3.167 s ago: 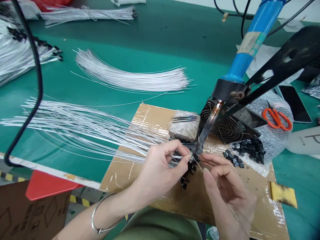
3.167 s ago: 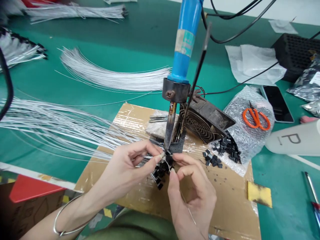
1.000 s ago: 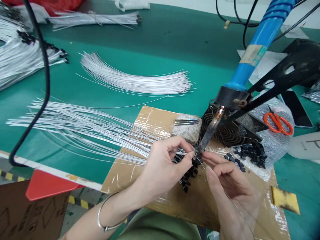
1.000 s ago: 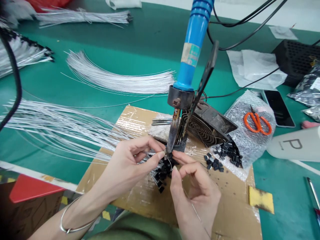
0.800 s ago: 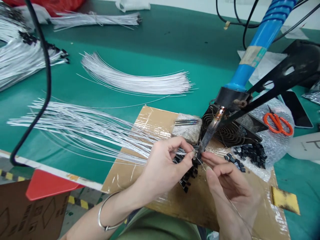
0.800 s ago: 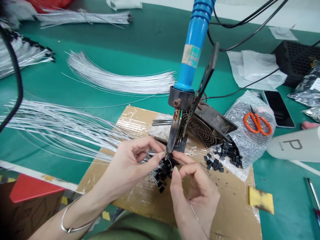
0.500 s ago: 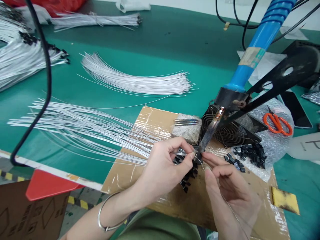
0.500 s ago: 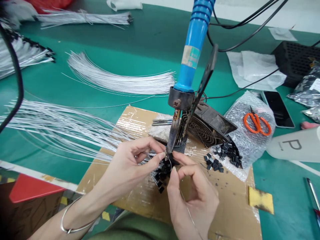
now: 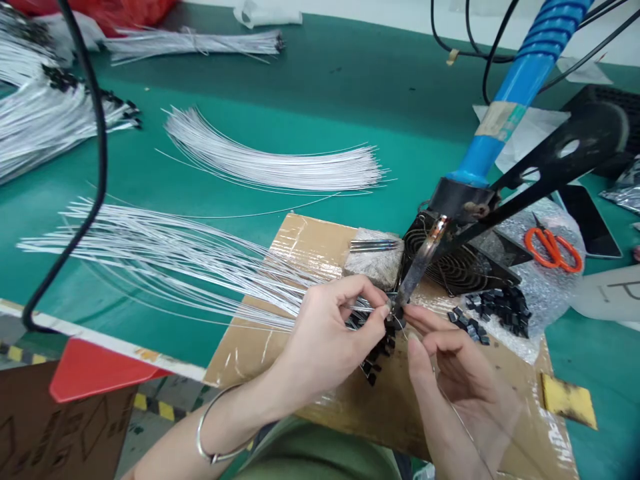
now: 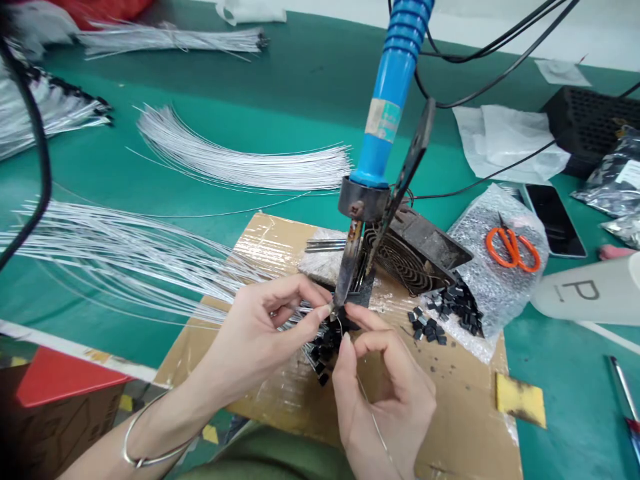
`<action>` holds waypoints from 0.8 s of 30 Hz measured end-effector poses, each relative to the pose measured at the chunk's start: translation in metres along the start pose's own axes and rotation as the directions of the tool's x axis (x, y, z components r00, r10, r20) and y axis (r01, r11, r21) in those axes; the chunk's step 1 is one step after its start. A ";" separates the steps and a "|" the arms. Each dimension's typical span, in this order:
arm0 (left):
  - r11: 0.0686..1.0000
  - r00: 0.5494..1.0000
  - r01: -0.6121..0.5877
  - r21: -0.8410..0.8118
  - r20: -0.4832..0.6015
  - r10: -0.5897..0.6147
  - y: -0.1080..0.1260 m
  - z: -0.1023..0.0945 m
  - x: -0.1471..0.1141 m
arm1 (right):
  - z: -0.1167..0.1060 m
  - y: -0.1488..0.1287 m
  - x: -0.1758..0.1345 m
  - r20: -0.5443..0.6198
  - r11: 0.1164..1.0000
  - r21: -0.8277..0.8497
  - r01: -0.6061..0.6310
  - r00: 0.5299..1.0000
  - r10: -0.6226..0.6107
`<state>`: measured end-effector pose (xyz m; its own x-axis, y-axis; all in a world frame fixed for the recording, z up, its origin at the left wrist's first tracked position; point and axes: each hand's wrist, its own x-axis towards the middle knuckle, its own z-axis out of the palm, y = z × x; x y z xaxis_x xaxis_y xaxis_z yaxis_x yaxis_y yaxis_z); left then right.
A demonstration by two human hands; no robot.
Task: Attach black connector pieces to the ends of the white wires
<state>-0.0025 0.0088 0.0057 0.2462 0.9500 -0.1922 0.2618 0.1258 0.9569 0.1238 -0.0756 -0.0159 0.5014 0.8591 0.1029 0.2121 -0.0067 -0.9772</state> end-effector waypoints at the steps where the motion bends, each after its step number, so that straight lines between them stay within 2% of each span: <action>1: 1.000 1.000 0.000 -0.001 0.001 0.000 0.000 0.000 0.000 | 0.000 0.000 0.000 0.000 1.000 -0.005 0.003 1.000 -0.003; 7: 1.000 1.000 0.028 0.009 0.014 -0.028 0.001 0.002 0.000 | -0.001 0.003 0.000 0.007 1.000 -0.001 0.020 1.000 -0.020; 24: 1.000 1.000 -0.005 0.014 0.005 0.005 0.001 0.002 -0.001 | -0.002 0.005 0.001 0.004 0.995 -0.069 0.071 0.997 -0.071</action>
<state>-0.0011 0.0077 0.0062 0.2517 0.9492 -0.1889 0.2740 0.1173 0.9546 0.1277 -0.0756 -0.0205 0.4815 0.8596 0.1710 0.3040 0.0192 -0.9525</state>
